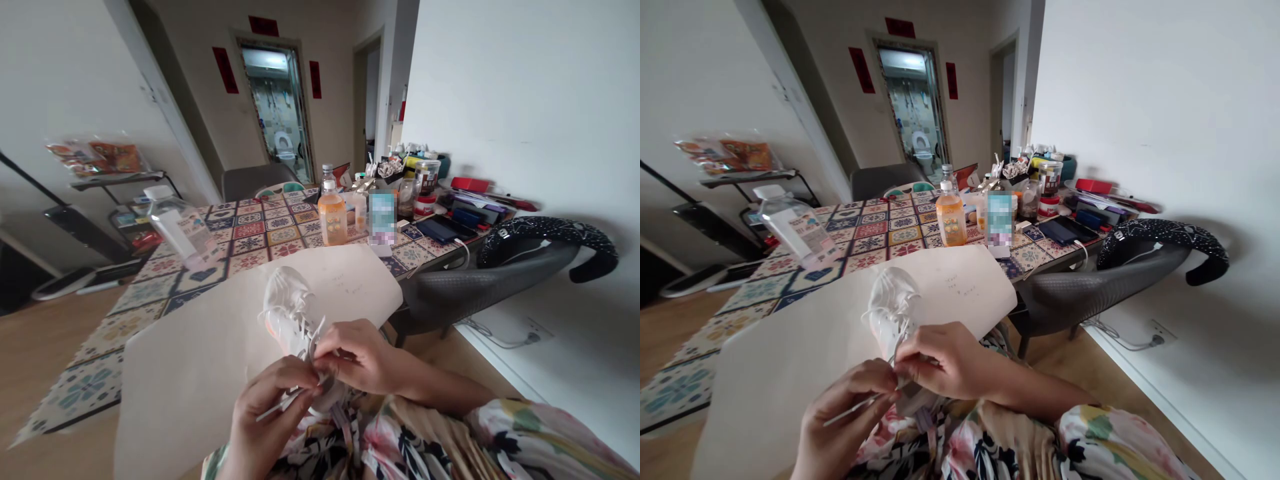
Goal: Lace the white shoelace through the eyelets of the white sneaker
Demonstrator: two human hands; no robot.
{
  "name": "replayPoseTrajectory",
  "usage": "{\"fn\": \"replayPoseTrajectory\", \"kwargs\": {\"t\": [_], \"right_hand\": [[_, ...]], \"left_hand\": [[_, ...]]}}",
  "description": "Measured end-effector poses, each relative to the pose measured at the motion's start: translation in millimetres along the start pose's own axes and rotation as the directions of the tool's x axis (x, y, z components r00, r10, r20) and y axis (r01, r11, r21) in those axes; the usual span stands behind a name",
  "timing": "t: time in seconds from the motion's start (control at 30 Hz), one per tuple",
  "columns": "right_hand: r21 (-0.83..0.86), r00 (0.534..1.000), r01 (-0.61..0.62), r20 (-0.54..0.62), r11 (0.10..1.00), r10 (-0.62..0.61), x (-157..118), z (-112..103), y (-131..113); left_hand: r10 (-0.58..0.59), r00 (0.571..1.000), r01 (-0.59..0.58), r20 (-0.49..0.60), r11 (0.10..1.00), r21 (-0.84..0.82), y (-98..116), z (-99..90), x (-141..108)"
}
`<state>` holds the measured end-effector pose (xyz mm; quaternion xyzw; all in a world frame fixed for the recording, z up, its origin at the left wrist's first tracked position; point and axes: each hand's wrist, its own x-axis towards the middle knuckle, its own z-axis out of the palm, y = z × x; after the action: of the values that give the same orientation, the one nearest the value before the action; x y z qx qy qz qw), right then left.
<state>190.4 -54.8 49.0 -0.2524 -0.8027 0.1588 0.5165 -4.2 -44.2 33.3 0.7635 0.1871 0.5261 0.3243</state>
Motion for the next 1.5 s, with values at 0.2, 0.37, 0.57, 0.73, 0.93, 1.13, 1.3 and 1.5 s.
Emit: {"fn": "replayPoseTrajectory", "kwargs": {"t": [0.2, 0.37, 0.57, 0.73, 0.93, 1.13, 1.3, 1.5], "right_hand": [[-0.083, 0.985, 0.125, 0.130, 0.989, -0.114, 2, -1, 2], [-0.170, 0.975, 0.187, 0.154, 0.968, -0.161, -1, 5, 11], [-0.425, 0.929, 0.370, 0.166, 0.826, -0.331, -6, 5, 16], [-0.503, 0.870, 0.480, 0.165, 0.719, -0.465, -7, 5, 15], [-0.073, 0.962, 0.274, 0.031, 0.959, -0.273, -2, 4, 8], [0.644, 0.982, 0.016, -0.156, 0.765, 0.111, 5, 3, 12], [0.832, 0.886, -0.174, -0.101, 0.526, 0.453, 8, -14, 39], [0.693, 0.923, -0.353, 0.148, 0.628, 0.356, 0, -34, 54]], "left_hand": [[0.059, 0.996, -0.054, -0.062, 0.996, 0.069, -1, -4.5, -4], [-0.021, 0.996, 0.021, -0.086, 1.000, 0.009, -3, -2.1, -4], [-0.201, 0.975, 0.193, -0.094, 0.977, -0.087, -3, -2.6, -3], [-0.320, 0.947, 0.308, -0.036, 0.932, -0.192, -9, -1.4, -2], [-0.386, 0.921, 0.353, -0.057, 0.887, -0.298, -14, 1.5, -5], [-0.565, 0.765, 0.209, -0.310, 0.673, -0.710, -9, -4.4, 7], [-0.616, 0.729, 0.083, -0.299, 0.513, -0.854, -22, -31.1, 11], [-0.572, 0.795, 0.364, -0.200, 0.715, -0.597, -46, -53.7, 0]]}}
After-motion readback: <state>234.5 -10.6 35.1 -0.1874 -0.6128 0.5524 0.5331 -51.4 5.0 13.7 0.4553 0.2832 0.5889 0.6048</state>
